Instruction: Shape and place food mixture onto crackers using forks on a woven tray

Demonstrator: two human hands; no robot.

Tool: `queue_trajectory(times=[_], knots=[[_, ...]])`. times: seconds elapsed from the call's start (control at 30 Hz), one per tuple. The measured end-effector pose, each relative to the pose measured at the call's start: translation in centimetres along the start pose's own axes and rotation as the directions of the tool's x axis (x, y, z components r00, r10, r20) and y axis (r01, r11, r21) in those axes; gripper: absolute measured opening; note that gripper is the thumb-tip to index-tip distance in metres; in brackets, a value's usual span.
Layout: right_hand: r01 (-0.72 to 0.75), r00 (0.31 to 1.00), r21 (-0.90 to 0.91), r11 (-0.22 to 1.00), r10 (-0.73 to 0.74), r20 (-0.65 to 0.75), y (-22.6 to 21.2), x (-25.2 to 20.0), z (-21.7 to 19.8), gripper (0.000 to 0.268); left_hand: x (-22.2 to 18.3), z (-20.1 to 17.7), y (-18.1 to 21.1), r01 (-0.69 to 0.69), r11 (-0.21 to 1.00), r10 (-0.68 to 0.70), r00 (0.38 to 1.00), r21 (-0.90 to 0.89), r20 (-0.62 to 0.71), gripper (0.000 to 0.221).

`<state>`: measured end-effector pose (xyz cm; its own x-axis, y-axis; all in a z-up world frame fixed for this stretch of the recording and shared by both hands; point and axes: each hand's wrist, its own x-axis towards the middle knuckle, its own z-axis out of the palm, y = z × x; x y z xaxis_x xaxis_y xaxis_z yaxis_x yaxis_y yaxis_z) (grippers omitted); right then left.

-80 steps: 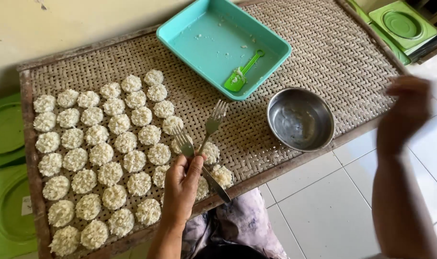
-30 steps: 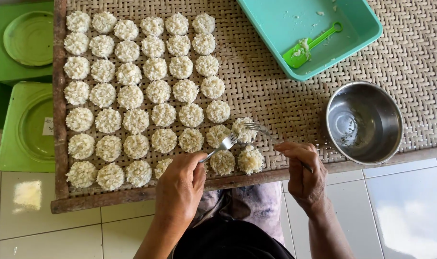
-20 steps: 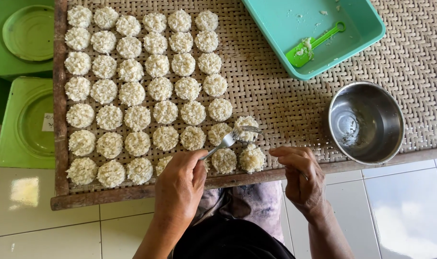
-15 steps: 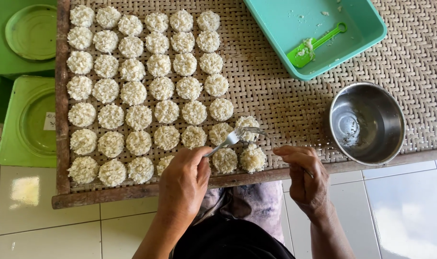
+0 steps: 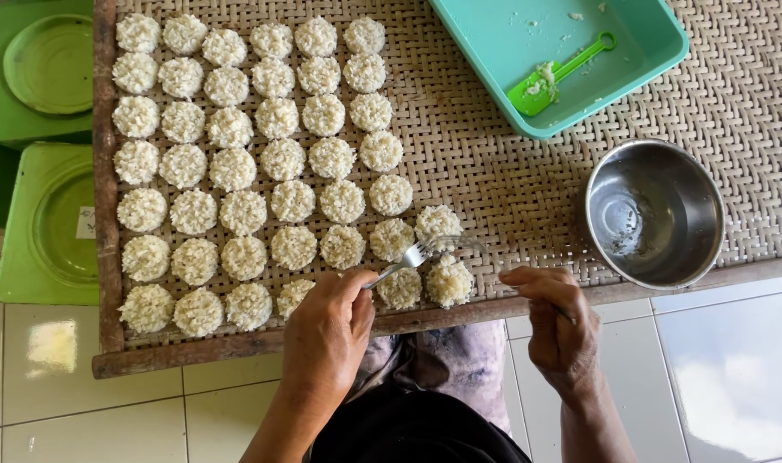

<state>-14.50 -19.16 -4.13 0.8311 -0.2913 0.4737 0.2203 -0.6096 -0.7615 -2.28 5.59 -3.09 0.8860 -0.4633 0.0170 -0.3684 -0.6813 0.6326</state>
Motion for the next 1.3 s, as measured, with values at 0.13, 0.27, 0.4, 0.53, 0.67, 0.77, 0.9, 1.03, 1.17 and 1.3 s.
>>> queue_trajectory(times=[0.13,0.27,0.4,0.53,0.67,0.77,0.9,1.03,1.17,1.3], knots=[[0.048,0.997,-0.047,0.998,-0.050,-0.060,0.5,0.8,0.1,0.012,0.5,-1.0,0.8,-0.002,1.000,0.001,0.999,-0.028,-0.044,0.025],[0.015,1.000,-0.076,0.997,-0.015,-0.001,-0.2,1.1,0.4,0.009,1.3,-0.3,0.0,-0.032,0.999,0.033,0.996,0.010,-0.078,0.022],[0.025,1.000,-0.096,0.995,-0.025,-0.003,-0.6,1.1,0.1,0.011,1.3,0.0,-0.4,-0.024,0.999,0.025,0.999,0.028,-0.025,0.024],[0.052,0.998,-0.089,0.995,-0.055,-0.024,-0.5,0.8,0.2,0.009,1.1,-0.3,-0.4,-0.028,0.999,0.029,0.999,0.020,-0.040,0.024],[0.111,0.994,-0.089,0.990,-0.108,0.033,0.6,0.9,0.5,0.010,1.3,-0.9,0.0,-0.031,1.000,0.031,0.998,0.002,-0.046,0.023],[0.087,0.996,-0.082,0.993,-0.084,0.040,-0.4,1.3,0.3,0.013,1.2,-0.7,-0.3,-0.014,1.000,0.014,1.000,-0.011,-0.012,0.025],[0.136,0.991,-0.072,0.988,-0.136,-0.005,0.2,1.8,1.3,0.008,1.1,-0.3,-0.6,-0.016,1.000,0.016,1.000,-0.011,-0.008,0.025],[0.145,0.989,-0.120,0.982,-0.141,0.047,0.1,2.2,1.9,0.008,1.1,-0.9,-0.3,-0.018,1.000,0.018,0.999,0.015,-0.031,0.026],[0.128,0.991,-0.090,0.988,-0.122,0.061,0.2,1.9,1.3,0.012,2.2,-1.5,0.0,-0.048,0.999,0.047,0.995,-0.007,-0.088,0.021],[0.086,0.995,-0.070,0.994,-0.090,-0.048,1.1,2.4,1.4,0.011,3.3,-0.6,-0.3,-0.039,0.998,0.035,0.996,-0.048,-0.081,0.023]])
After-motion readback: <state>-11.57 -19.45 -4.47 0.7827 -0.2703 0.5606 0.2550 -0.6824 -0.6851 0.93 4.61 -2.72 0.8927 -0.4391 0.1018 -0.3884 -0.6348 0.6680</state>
